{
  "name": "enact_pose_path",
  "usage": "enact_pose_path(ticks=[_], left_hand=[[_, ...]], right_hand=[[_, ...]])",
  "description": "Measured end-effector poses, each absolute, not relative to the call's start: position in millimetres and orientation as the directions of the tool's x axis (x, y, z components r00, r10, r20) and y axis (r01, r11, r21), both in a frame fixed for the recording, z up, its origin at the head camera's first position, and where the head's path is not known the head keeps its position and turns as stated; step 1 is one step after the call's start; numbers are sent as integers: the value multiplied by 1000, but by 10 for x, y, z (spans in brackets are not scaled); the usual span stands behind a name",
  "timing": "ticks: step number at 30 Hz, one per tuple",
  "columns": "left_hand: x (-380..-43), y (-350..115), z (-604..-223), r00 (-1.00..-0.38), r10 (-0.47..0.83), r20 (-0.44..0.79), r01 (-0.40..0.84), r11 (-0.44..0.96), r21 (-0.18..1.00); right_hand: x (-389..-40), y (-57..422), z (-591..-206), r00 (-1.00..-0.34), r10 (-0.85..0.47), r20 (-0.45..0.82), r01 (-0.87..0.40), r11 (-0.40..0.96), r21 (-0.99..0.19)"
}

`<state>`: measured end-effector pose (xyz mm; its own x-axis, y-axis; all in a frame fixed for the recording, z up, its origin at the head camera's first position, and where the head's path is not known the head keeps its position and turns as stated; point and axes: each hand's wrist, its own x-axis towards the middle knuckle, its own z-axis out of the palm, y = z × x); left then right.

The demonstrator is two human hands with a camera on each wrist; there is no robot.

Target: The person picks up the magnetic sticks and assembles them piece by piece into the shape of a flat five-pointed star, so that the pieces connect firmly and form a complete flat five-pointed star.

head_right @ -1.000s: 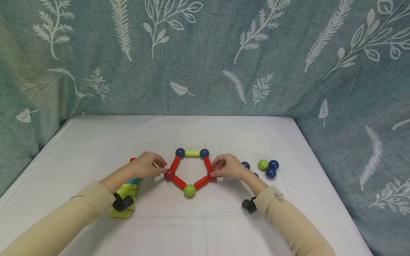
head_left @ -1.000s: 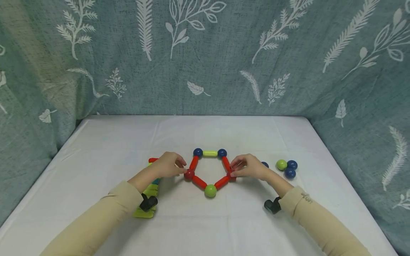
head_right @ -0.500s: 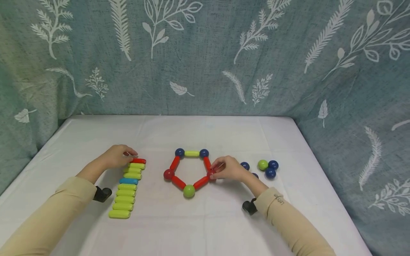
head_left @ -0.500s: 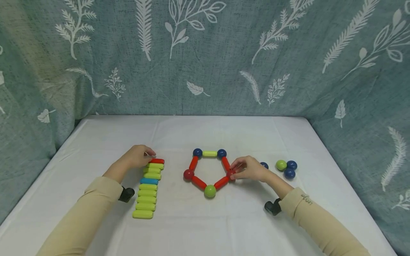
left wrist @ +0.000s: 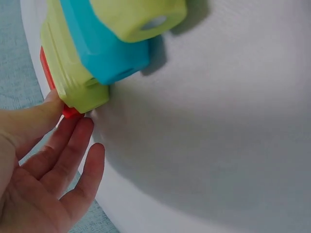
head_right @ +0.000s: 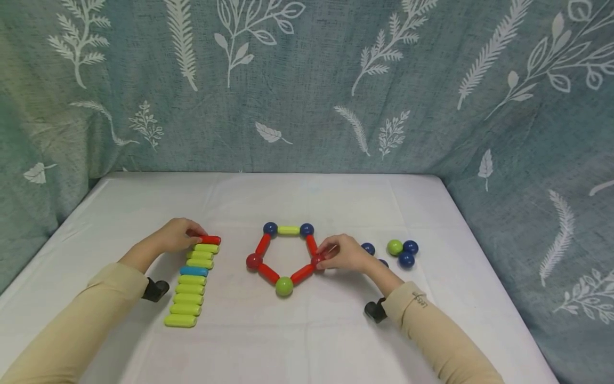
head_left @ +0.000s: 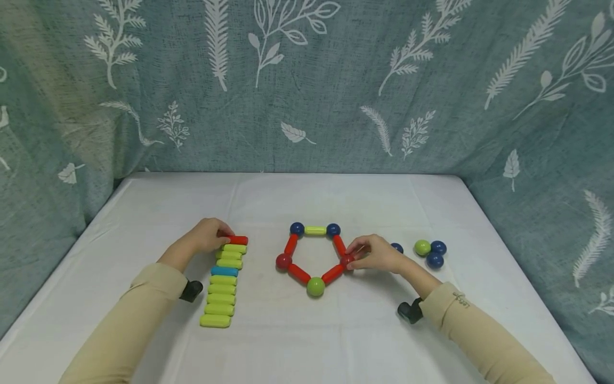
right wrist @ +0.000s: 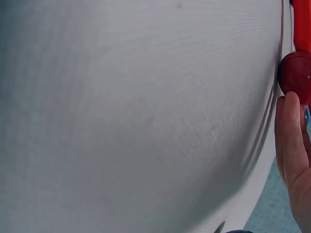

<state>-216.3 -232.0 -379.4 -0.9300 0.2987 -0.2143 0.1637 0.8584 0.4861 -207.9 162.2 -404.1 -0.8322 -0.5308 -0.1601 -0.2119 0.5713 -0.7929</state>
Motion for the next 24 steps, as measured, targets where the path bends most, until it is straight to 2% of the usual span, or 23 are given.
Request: enact_pose_path(ticks=[12,24], left_hand=[[-2391,-2107,-3643,-954,176,-241,34,867,497],[-2637,-1364,-3652,-966,73,-248,-89,808,583]], right_hand=[[-2093,1615,-4047,-833,-528,-167,-206,576,-791],[-2085,1628,-4049,-836,-519,-179,-182,570,-801]])
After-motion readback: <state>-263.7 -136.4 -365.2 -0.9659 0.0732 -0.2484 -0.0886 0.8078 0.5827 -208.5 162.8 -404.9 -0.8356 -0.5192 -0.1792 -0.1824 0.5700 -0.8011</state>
